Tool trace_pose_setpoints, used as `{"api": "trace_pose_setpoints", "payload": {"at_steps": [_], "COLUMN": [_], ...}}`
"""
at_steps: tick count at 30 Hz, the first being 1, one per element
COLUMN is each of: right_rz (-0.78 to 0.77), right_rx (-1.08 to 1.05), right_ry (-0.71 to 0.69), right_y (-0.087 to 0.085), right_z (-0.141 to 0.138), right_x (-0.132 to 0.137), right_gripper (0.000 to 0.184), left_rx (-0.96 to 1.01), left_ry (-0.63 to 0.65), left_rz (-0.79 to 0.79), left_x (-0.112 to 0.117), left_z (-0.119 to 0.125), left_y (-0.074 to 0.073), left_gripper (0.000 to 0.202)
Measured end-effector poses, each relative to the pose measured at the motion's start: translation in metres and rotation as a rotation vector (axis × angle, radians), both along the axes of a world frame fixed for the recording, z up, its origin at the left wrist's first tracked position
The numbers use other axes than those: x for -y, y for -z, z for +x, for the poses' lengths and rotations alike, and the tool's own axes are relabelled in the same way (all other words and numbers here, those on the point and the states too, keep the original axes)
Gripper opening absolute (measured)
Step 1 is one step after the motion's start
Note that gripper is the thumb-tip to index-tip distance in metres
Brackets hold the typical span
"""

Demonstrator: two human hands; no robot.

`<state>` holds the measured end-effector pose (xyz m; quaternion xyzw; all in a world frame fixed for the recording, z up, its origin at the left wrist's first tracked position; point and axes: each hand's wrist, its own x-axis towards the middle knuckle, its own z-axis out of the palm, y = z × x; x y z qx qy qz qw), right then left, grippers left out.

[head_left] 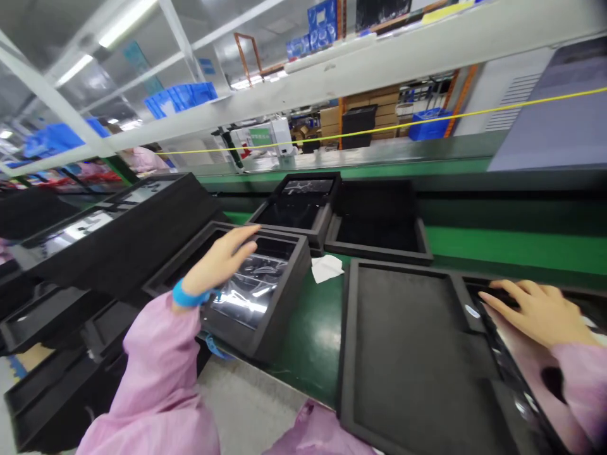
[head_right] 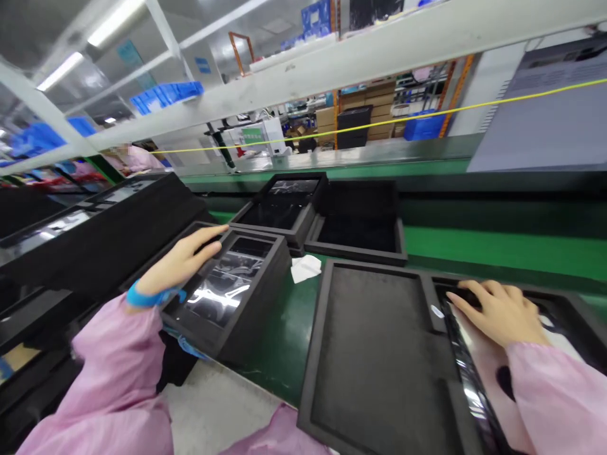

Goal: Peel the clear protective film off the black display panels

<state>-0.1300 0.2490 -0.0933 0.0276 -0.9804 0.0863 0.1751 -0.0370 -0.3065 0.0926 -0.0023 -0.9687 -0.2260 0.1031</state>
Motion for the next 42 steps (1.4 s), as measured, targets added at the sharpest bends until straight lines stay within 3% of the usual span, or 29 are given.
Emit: {"api": "trace_pose_setpoints", "payload": {"at_steps": [2, 5, 7, 11, 14, 16, 18, 21, 23, 26, 28, 30, 31, 32, 35, 36, 38, 42], "right_rz": [0.004, 0.004, -0.009, -0.074, -0.168, -0.252, -0.361, -0.587, -0.897, -1.582, -1.930, -2.109, -2.091, -1.959, -1.254, -1.070, -0.845, -0.618], "right_rx": [0.073, 0.173, 0.210, 0.192, 0.121, 0.057, -0.003, -0.054, -0.146, -0.300, -0.309, -0.201, -0.094, 0.009, 0.098, 0.058, -0.045, -0.268], "right_ry": [-0.033, -0.108, -0.122, -0.117, -0.106, -0.093, -0.128, -0.301, -0.507, -0.818, -0.825, -0.651, -0.527, -0.393, -0.084, -0.034, 0.024, 0.009], "right_y": [-0.007, -0.012, -0.014, -0.023, -0.044, -0.071, -0.110, -0.170, -0.195, -0.197, -0.181, -0.164, -0.158, -0.153, -0.150, -0.150, -0.150, -0.147], "right_z": [0.009, 0.020, 0.023, 0.023, 0.027, 0.035, 0.049, 0.074, 0.086, 0.088, 0.082, 0.076, 0.073, 0.072, 0.074, 0.077, 0.083, 0.104], "right_x": [0.007, 0.013, 0.018, 0.030, 0.037, 0.038, 0.038, 0.041, 0.048, 0.067, 0.078, 0.084, 0.085, 0.084, 0.079, 0.078, 0.078, 0.085], "right_gripper": [0.055, 0.047, 0.041, 0.028, 0.022, 0.022, 0.027, 0.043, 0.046, 0.044, 0.040, 0.034, 0.029, 0.025, 0.036, 0.040, 0.043, 0.035], "left_rx": [0.021, 0.255, 0.413, 0.469, 0.484, 0.490, 0.493, 0.493, 0.502, 0.531, 0.538, 0.509, 0.478, 0.436, 0.309, 0.287, 0.274, 0.350], "left_ry": [0.330, 0.876, 1.018, 0.939, 0.922, 0.911, 0.894, 0.813, 0.744, 0.822, 0.860, 0.777, 0.717, 0.663, 0.570, 0.557, 0.558, 0.589], "left_rz": [-0.011, 0.049, 0.144, 0.312, 0.401, 0.457, 0.510, 0.613, 0.720, 1.055, 1.353, 1.547, 1.582, 1.585, 1.518, 1.506, 1.513, 1.601], "left_x": [-0.057, -0.125, -0.161, -0.216, -0.236, -0.241, -0.244, -0.254, -0.263, -0.273, -0.273, -0.269, -0.266, -0.263, -0.255, -0.253, -0.252, -0.252], "left_z": [0.034, 0.066, 0.068, 0.052, 0.045, 0.044, 0.043, 0.040, 0.040, 0.045, 0.052, 0.059, 0.062, 0.065, 0.070, 0.071, 0.074, 0.082], "left_y": [0.011, 0.036, 0.058, 0.098, 0.109, 0.109, 0.108, 0.110, 0.111, 0.106, 0.099, 0.092, 0.089, 0.087, 0.084, 0.083, 0.080, 0.076], "left_gripper": [0.046, 0.047, 0.048, 0.048, 0.046, 0.044, 0.044, 0.051, 0.064, 0.082, 0.080, 0.070, 0.066, 0.065, 0.066, 0.066, 0.066, 0.064]}}
